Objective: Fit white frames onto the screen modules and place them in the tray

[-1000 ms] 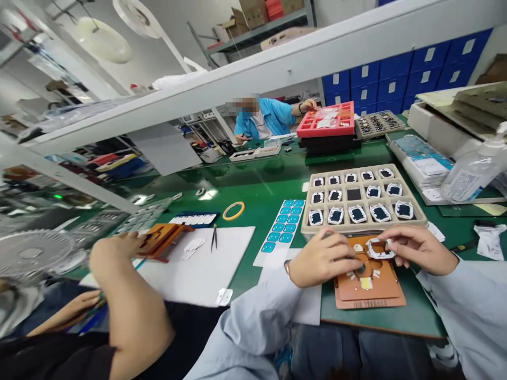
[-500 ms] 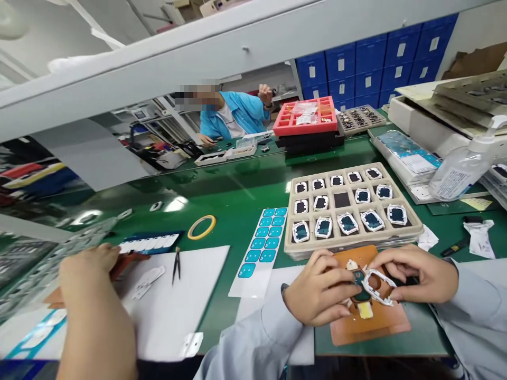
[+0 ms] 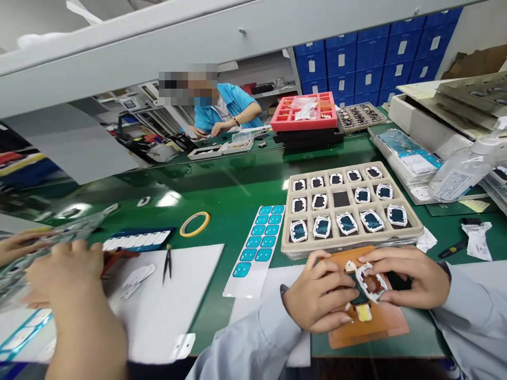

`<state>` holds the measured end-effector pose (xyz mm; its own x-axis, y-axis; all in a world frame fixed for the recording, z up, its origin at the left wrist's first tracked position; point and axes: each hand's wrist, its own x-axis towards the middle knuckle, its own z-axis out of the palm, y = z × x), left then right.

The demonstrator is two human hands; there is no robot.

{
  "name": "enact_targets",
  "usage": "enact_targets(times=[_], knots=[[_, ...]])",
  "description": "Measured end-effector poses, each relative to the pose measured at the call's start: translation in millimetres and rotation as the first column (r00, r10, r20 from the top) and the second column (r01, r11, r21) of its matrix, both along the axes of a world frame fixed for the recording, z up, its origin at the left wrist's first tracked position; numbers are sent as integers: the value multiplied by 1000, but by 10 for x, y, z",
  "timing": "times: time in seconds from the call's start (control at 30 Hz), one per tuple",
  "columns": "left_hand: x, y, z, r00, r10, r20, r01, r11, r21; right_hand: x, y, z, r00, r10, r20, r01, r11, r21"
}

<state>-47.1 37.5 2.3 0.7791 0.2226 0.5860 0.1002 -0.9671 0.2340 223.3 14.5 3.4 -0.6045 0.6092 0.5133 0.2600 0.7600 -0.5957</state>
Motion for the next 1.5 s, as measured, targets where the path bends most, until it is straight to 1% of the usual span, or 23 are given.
enact_targets(times=[0.07,0.13,0.27,0.37,0.47,0.53,0.63,0.77,0.83,1.03,1.3,1.4,1.5], knots=[[11,2,-10,1000,1,21,0,1000,-13,-18,-21,4,995,-98,26,96,993,62],[13,5,-21,1000,2,13,-2,1000,-23,-20,-35,13,990,-139,33,136,988,69],[13,7,-35,1000,4,11,-3,998,-56,6,-30,17,994,-108,19,108,994,23],[39,-10,-24,992,-1,126,23,985,-174,-3,-20,-3,995,-102,-21,103,994,35],[85,-52,5,965,97,242,-21,954,-299,-65,-34,-22,992,-95,-79,103,989,104],[111,-81,22,949,163,268,-67,939,-336,-122,-58,-26,989,-121,-81,133,979,156],[122,-105,35,945,218,245,-123,927,-354,-192,-98,-26,981,-177,-78,189,961,201],[87,-107,47,939,299,168,-223,905,-363,-243,-130,-19,981,-187,-53,194,957,214],[67,-108,53,936,318,150,-249,901,-354,-264,-138,-9,981,-188,-52,194,960,204],[65,-122,49,935,328,134,-269,904,-333,-306,-173,21,974,-216,-64,225,955,191],[66,-137,52,937,337,92,-288,894,-343,-309,-216,-31,964,-254,-78,263,950,168],[65,-147,60,938,341,66,-296,884,-362,-314,-215,-23,965,-254,-69,262,951,162],[71,-157,72,941,338,-9,-311,855,-416,-320,-208,10,964,-263,-20,263,949,174]])
